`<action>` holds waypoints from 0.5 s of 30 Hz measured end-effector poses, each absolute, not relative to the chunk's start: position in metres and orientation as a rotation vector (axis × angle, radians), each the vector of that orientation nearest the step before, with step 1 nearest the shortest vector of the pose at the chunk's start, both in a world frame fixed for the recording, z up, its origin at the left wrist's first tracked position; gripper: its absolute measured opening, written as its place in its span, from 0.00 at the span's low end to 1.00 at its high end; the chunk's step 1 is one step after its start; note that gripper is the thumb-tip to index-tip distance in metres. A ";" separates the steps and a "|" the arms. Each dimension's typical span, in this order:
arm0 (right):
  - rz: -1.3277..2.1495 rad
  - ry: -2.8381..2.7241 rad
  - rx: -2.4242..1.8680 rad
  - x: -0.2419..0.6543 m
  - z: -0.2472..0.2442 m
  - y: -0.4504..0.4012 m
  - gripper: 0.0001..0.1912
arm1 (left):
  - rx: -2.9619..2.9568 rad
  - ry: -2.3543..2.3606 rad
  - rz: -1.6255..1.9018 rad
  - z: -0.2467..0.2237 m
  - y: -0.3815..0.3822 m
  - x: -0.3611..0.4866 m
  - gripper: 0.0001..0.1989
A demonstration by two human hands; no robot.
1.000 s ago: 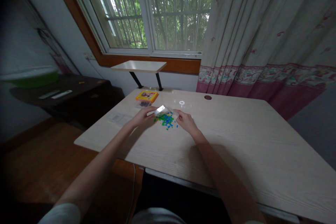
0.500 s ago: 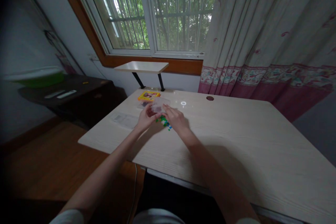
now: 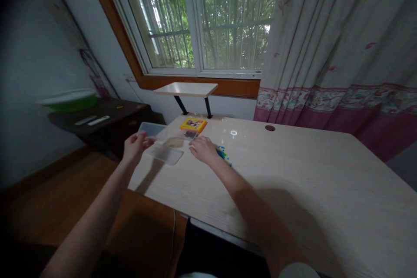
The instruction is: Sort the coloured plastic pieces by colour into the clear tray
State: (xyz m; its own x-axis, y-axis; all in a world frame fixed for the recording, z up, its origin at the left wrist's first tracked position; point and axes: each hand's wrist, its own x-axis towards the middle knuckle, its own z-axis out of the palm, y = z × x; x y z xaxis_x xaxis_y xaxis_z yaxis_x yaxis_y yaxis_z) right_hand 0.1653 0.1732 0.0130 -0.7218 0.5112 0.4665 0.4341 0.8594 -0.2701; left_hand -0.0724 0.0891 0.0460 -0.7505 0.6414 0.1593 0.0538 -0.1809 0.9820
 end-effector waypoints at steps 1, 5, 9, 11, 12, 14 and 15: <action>0.204 -2.509 -0.687 0.157 0.013 0.170 0.12 | 0.774 1.687 1.981 0.044 0.083 -0.073 0.15; 0.218 -2.517 -0.775 0.130 0.009 0.171 0.15 | 0.682 1.711 1.830 0.031 0.063 -0.066 0.18; 0.205 -2.520 -0.989 0.112 0.002 0.193 0.25 | 0.721 1.857 1.619 0.017 0.056 -0.062 0.15; 0.221 -2.553 -1.071 0.106 0.000 0.203 0.25 | 0.844 2.000 1.484 0.009 0.056 -0.064 0.15; 0.226 -2.565 -1.082 0.104 0.000 0.206 0.24 | 0.924 2.074 1.402 0.005 0.057 -0.065 0.16; 0.246 -2.571 -1.053 0.101 0.002 0.210 0.23 | 1.064 2.194 1.257 -0.003 0.059 -0.069 0.17; 0.266 -2.569 -1.038 0.099 0.003 0.210 0.23 | 1.104 2.237 1.211 -0.007 0.060 -0.070 0.18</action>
